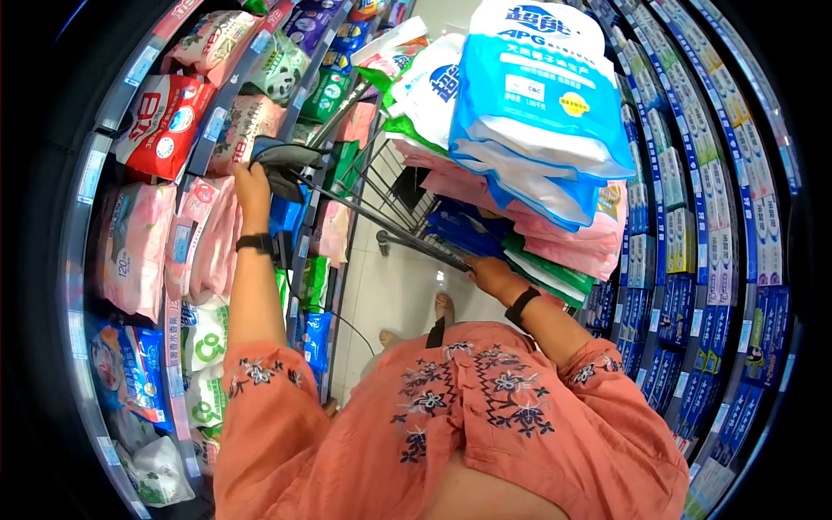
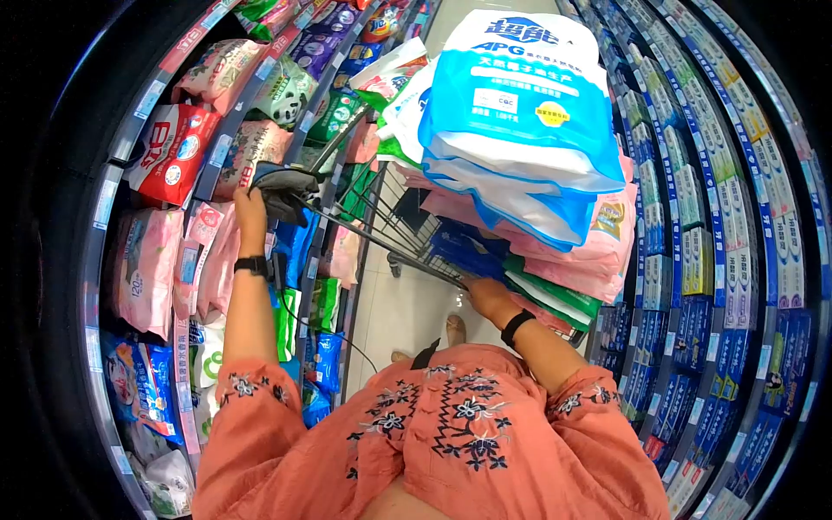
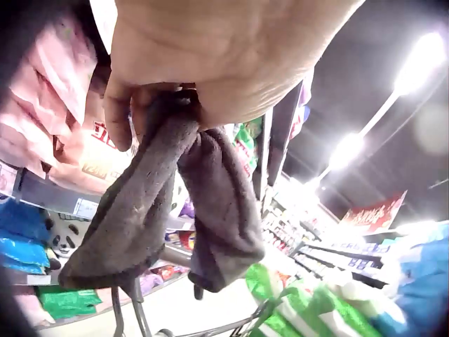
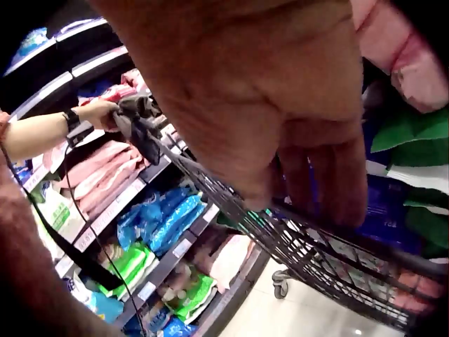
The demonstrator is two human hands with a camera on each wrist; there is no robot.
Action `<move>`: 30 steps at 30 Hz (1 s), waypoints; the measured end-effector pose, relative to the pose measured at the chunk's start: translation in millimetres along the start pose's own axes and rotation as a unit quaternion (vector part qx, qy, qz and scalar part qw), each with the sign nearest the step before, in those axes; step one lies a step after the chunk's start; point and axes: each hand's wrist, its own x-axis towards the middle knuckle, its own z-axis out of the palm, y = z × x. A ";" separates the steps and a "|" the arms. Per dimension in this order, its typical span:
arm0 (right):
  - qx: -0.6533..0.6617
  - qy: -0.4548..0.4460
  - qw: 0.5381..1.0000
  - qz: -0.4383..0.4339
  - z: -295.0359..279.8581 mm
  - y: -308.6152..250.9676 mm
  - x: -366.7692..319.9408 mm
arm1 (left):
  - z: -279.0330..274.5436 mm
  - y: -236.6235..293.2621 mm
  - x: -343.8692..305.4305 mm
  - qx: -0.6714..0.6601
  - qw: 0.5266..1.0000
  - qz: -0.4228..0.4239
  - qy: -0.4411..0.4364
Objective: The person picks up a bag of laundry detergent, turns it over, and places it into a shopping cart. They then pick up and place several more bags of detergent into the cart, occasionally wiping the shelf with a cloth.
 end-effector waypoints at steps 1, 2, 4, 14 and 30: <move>-0.014 -0.007 1.000 0.007 4.1 0.8 1.7 | -7.1 -11.0 -4.6 -0.040 0.999 -0.018 0.002; -0.030 -0.013 0.999 0.014 7.3 1.8 5.4 | -13.1 -21.2 -8.2 -0.081 0.996 -0.035 0.004; -0.048 -0.023 0.998 0.015 11.0 6.8 11.0 | -37.8 -15.7 -28.7 -0.087 0.996 -0.013 0.004; -0.041 -0.014 0.999 0.006 27.9 20.3 23.6 | -129.1 2.3 -123.0 -0.072 0.989 -0.125 -0.031; -0.178 -0.075 0.980 -0.040 -14.0 -16.3 36.9 | -423.3 144.0 -153.9 -0.064 0.983 -0.153 0.078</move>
